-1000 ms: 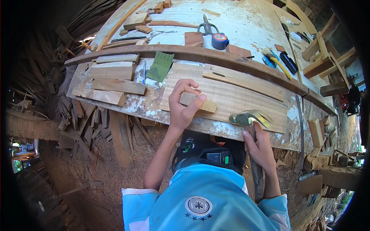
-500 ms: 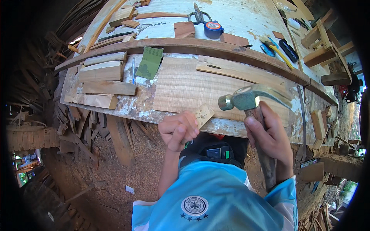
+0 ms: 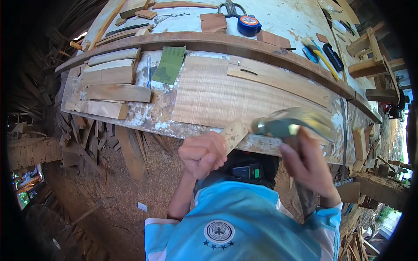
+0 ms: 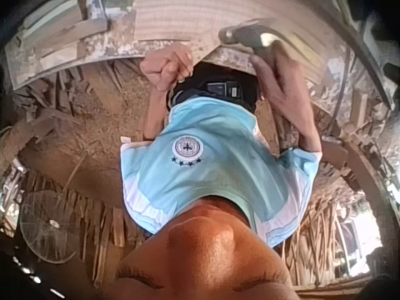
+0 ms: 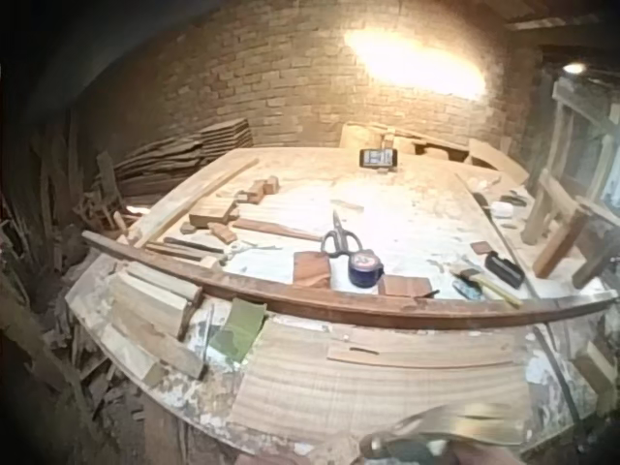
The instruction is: Marking measurements on a wooden board and hammering a small piece into place.
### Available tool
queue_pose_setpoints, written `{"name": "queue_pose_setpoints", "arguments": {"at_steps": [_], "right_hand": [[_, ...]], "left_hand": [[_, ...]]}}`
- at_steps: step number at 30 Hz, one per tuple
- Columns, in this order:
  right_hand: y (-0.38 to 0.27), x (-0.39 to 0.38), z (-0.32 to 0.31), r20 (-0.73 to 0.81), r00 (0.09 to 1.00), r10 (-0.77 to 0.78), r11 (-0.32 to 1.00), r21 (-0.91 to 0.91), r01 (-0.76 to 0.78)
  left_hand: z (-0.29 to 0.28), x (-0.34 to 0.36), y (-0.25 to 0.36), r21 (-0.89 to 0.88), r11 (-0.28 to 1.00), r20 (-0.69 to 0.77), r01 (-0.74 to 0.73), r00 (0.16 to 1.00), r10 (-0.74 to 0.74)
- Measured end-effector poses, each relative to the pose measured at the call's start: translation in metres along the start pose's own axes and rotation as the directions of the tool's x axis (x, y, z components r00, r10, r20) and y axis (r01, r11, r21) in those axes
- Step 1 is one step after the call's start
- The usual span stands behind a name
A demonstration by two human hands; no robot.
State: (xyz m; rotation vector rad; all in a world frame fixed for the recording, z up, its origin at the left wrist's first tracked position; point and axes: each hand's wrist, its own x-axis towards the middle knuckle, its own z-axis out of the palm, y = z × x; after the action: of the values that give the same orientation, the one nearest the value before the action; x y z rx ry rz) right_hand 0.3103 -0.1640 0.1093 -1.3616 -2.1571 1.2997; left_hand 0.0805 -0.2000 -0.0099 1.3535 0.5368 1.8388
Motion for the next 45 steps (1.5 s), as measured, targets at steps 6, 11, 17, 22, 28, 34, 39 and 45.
{"name": "queue_pose_setpoints", "arguments": {"at_steps": [6, 11, 17, 22, 28, 34, 39, 45], "right_hand": [[-0.036, -0.008, 0.006, -0.408, 0.908, 0.090, 0.946, 0.321, 0.051], [-0.005, 0.037, 0.020, 0.155, 0.981, 0.116, 0.992, 0.039, -0.124], [-0.025, 0.003, -0.012, -0.248, 0.968, 0.034, 0.995, 0.098, -0.010], [-0.015, 0.003, 0.002, -0.455, 0.890, -0.017, 0.966, 0.222, 0.132], [0.013, 0.034, 0.006, 0.204, 0.962, 0.182, 0.976, 0.084, -0.203], [0.037, 0.014, -0.027, -0.121, 0.981, 0.154, 0.987, -0.017, -0.157], [0.061, 0.038, -0.054, 0.187, 0.926, 0.328, 0.903, 0.224, -0.365], [0.087, 0.021, -0.069, 0.010, 0.995, 0.098, 0.714, 0.696, -0.077]], "left_hand": [[-0.003, 0.006, 0.001, -0.014, 1.000, -0.002, 0.003, 1.000, -0.004], [-0.002, 0.014, 0.000, -0.037, 0.999, 0.045, 0.018, 0.999, -0.017], [-0.001, 0.020, 0.003, -0.009, 0.998, 0.133, 0.058, 0.990, -0.056], [0.000, 0.017, 0.001, -0.075, 0.996, 0.057, 0.044, 0.998, -0.039], [-0.003, 0.019, 0.012, 0.039, 0.997, 0.309, 0.070, 0.948, -0.079], [0.002, 0.018, -0.005, -0.058, 0.994, 0.140, 0.097, 0.986, -0.088], [-0.014, 0.049, -0.019, -0.297, 0.937, -0.447, 0.182, 0.841, -0.305], [-0.021, 0.070, -0.012, 0.875, 0.442, -0.153, 0.196, 0.979, -0.132]]}}
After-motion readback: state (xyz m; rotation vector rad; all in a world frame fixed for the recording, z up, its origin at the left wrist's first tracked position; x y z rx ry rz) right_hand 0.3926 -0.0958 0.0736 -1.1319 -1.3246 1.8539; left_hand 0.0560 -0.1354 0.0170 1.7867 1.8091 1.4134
